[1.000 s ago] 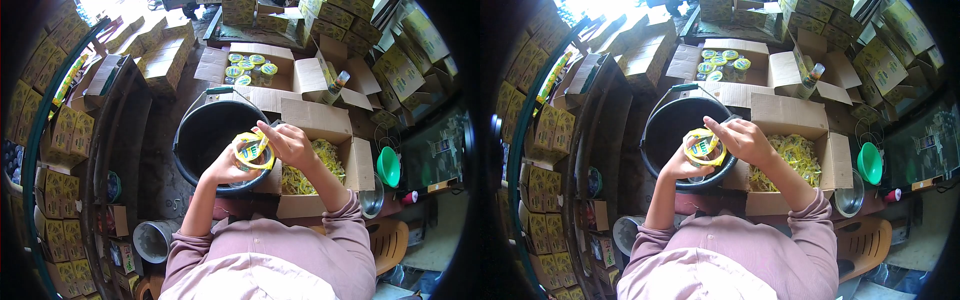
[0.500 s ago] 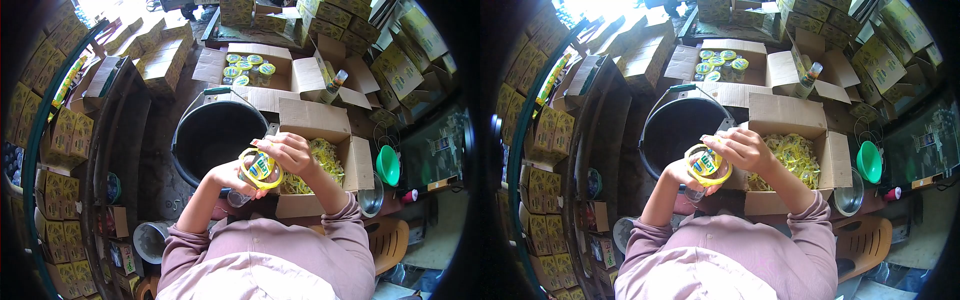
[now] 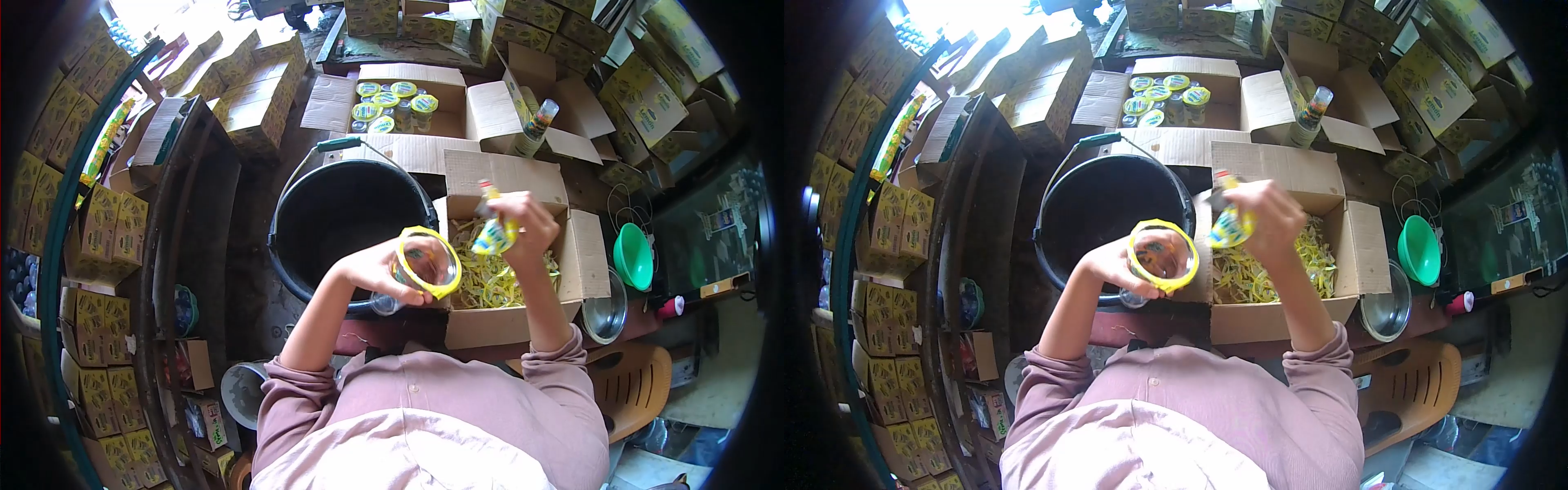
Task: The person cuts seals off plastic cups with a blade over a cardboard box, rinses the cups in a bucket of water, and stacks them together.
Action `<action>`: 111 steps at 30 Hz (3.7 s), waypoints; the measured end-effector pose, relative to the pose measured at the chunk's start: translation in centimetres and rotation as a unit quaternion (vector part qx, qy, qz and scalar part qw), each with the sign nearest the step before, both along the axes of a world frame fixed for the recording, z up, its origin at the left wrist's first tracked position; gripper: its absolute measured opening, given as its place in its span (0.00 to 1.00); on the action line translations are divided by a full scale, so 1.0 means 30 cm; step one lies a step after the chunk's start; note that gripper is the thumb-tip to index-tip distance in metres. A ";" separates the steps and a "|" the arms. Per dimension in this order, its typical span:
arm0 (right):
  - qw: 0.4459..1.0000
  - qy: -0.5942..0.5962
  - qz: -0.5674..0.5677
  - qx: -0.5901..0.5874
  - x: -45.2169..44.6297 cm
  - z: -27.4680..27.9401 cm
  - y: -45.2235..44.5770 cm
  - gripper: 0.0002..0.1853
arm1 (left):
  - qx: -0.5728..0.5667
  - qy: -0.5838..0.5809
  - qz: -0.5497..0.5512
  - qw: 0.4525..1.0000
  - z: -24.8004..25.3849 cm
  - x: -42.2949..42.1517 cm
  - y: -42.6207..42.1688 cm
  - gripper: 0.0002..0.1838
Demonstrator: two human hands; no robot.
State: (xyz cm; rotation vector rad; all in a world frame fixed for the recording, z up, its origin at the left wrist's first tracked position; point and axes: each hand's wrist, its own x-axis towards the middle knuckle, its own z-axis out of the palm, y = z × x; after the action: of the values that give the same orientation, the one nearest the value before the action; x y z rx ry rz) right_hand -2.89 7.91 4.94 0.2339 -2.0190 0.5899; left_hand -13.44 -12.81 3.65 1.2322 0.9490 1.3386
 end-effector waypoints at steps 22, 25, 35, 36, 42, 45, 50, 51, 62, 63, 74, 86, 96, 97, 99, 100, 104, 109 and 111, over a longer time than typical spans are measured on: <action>0.850 -0.453 -0.229 -0.140 0.188 -0.194 0.214 0.19 | 0.128 0.167 0.402 0.891 -0.117 -0.033 -0.019 0.30; 0.912 -0.299 -0.166 -0.227 0.159 -0.184 0.156 0.14 | 0.152 0.122 0.419 0.887 -0.135 -0.030 -0.016 0.33; 0.933 -0.064 0.030 -0.354 -0.053 -0.090 -0.157 0.12 | 0.167 0.129 0.517 0.829 -0.201 -0.065 -0.022 0.36; 0.936 -0.061 0.019 -0.347 -0.054 -0.090 -0.151 0.12 | 0.166 0.127 0.521 0.828 -0.203 -0.066 -0.023 0.36; 0.888 -0.095 -0.001 -0.449 0.024 -0.173 -0.030 0.10 | 0.155 0.164 0.535 0.814 -0.205 -0.073 -0.025 0.35; 0.890 -0.161 -0.081 -0.419 0.101 -0.289 0.056 0.12 | 0.166 0.175 0.534 0.810 -0.220 -0.081 -0.015 0.35; 0.858 -0.345 -0.213 -0.316 0.216 -0.405 0.132 0.15 | 0.141 0.201 0.539 0.806 -0.215 -0.078 -0.017 0.34; 0.850 -0.336 -0.178 -0.365 0.220 -0.429 0.150 0.15 | 0.142 0.197 0.541 0.805 -0.219 -0.079 -0.017 0.34; 0.795 -0.288 -0.046 -0.531 0.205 -0.482 0.190 0.15 | 0.138 0.206 0.548 0.799 -0.227 -0.084 -0.024 0.33; 0.798 -0.287 -0.052 -0.527 0.204 -0.491 0.195 0.15 | 0.135 0.207 0.545 0.801 -0.226 -0.084 -0.024 0.33; 0.869 -0.205 -0.122 -0.433 0.174 -0.453 0.137 0.12 | 0.131 0.207 0.533 0.810 -0.199 -0.071 -0.031 0.33; 0.957 -0.073 0.052 -0.275 -0.109 -0.111 -0.241 0.10 | 0.145 0.217 0.543 0.798 -0.206 -0.059 -0.030 0.43; 0.962 -0.063 0.053 -0.262 -0.156 -0.174 -0.315 0.09 | 0.168 0.181 0.529 0.812 -0.212 -0.068 -0.037 0.39; 0.961 -0.058 0.049 -0.266 -0.160 -0.173 -0.315 0.09 | 0.169 0.183 0.526 0.813 -0.212 -0.067 -0.037 0.40; 0.960 -0.052 0.046 -0.269 -0.162 -0.165 -0.316 0.09 | 0.170 0.164 0.523 0.819 -0.216 -0.065 -0.033 0.40; 0.961 -0.053 0.046 -0.268 -0.159 -0.158 -0.318 0.09 | 0.170 0.154 0.522 0.822 -0.219 -0.064 -0.032 0.40; 0.965 -0.050 0.036 -0.256 -0.152 -0.153 -0.319 0.09 | 0.164 0.164 0.518 0.823 -0.226 -0.067 -0.035 0.42; 0.973 -0.044 0.020 -0.226 -0.150 -0.149 -0.325 0.11 | 0.162 0.165 0.502 0.833 -0.225 -0.067 -0.039 0.43; 0.977 -0.039 0.009 -0.211 -0.151 -0.141 -0.328 0.11 | 0.161 0.155 0.509 0.831 -0.235 -0.066 -0.037 0.43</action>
State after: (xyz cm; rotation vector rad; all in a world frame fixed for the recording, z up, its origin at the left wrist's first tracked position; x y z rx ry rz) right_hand -7.41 -1.94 0.70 -0.0270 -1.9145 1.0339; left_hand -15.43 -13.92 -3.39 1.2408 1.8209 2.2326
